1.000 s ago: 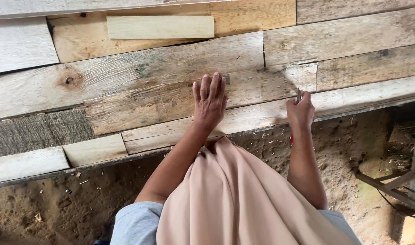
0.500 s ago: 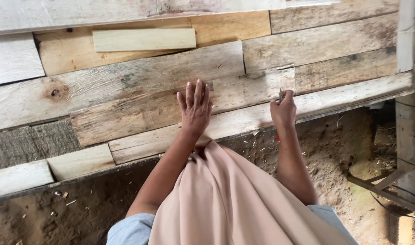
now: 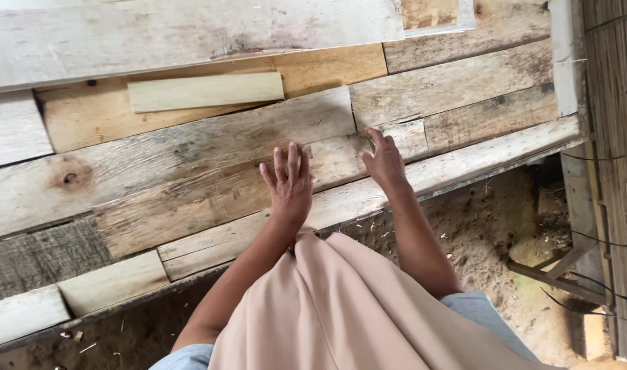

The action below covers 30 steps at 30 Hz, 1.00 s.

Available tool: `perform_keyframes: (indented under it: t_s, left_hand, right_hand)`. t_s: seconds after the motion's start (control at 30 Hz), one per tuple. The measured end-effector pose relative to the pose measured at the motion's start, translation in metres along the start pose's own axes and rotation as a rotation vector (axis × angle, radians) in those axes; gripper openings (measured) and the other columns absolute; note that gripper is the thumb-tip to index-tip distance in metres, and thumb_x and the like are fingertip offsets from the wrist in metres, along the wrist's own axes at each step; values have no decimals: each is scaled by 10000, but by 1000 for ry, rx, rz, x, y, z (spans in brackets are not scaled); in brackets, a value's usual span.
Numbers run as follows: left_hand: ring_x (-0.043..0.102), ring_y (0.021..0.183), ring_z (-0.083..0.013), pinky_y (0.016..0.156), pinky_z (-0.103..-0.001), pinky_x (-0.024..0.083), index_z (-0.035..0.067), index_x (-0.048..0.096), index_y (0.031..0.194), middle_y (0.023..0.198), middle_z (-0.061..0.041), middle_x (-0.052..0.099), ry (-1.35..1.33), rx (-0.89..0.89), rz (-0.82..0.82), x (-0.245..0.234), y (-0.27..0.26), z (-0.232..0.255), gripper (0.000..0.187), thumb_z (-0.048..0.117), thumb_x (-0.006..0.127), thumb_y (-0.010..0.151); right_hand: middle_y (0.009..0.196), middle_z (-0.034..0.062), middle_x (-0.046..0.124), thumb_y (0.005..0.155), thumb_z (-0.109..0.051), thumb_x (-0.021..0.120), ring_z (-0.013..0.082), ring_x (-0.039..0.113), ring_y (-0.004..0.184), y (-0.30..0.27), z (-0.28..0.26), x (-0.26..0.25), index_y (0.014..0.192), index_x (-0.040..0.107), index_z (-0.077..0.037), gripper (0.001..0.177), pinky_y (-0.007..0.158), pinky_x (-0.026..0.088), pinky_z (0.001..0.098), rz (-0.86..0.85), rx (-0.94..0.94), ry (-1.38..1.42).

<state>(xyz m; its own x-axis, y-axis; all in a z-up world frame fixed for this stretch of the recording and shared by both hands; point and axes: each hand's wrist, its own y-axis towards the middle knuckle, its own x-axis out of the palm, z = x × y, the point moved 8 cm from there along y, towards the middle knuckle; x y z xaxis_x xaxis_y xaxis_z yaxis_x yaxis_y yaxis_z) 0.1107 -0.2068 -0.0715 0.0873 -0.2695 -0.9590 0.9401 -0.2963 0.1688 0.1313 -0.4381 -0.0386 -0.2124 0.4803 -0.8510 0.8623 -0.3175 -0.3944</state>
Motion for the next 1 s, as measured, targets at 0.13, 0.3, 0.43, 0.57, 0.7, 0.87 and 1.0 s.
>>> perform_keyframes:
  t_s: [0.13,0.3,0.43,0.57,0.7,0.87,1.0]
  left_hand:
    - [173,1518,-476,1152,-750,97,135,478,1530,1670,-153,244,-33,-27,-66,-2,6,5,809,283,809,807]
    - [301,1384,-452,1075,-708,244,103,443,1499,1491,-148,358,-78,-68,-242,2,29,22,689,70,654,844]
    - [318,1358,-453,1028,-700,257,126,459,1475,1429,-138,407,-29,-224,-316,-9,50,32,599,88,574,888]
    - [335,1357,-466,992,-660,360,166,382,1557,1478,-144,380,-49,-392,-442,-11,36,40,741,64,628,866]
    - [272,1378,-461,1047,-695,328,140,366,1565,1501,-161,305,-124,-442,-359,-10,27,47,866,139,739,783]
    - [291,1378,-434,1087,-651,322,129,420,1538,1504,-145,308,-151,-467,-170,-7,17,42,831,133,729,766]
    - [288,1379,-448,1093,-588,314,180,472,1524,1528,-159,295,-116,-450,4,-5,9,38,803,249,805,797]
  right_hand:
    - [1116,201,591,911,-221,714,454,673,1050,2,6,0,1467,501,-249,595,906,544,558,0,-22,43]
    - [1181,164,634,914,-234,715,355,705,1074,21,13,-3,1428,515,-263,552,926,558,511,-88,-103,-1]
    - [1286,193,655,904,-167,663,407,630,1215,49,25,-30,1395,570,-217,502,1032,507,529,-130,-205,86]
    - [994,142,679,892,-213,695,359,685,1022,66,68,-46,1367,573,-212,490,916,524,511,-184,-117,65]
    - [990,103,694,898,-214,677,312,690,998,65,52,-54,1352,593,-227,462,903,531,492,-278,-133,75]
    - [1177,133,675,863,-218,723,354,667,1104,60,18,-30,1339,604,-229,491,951,530,479,-379,-370,-10]
    - [1345,134,566,841,-218,787,375,620,1209,57,-1,-14,1438,539,-187,647,982,530,505,-324,-616,-158]
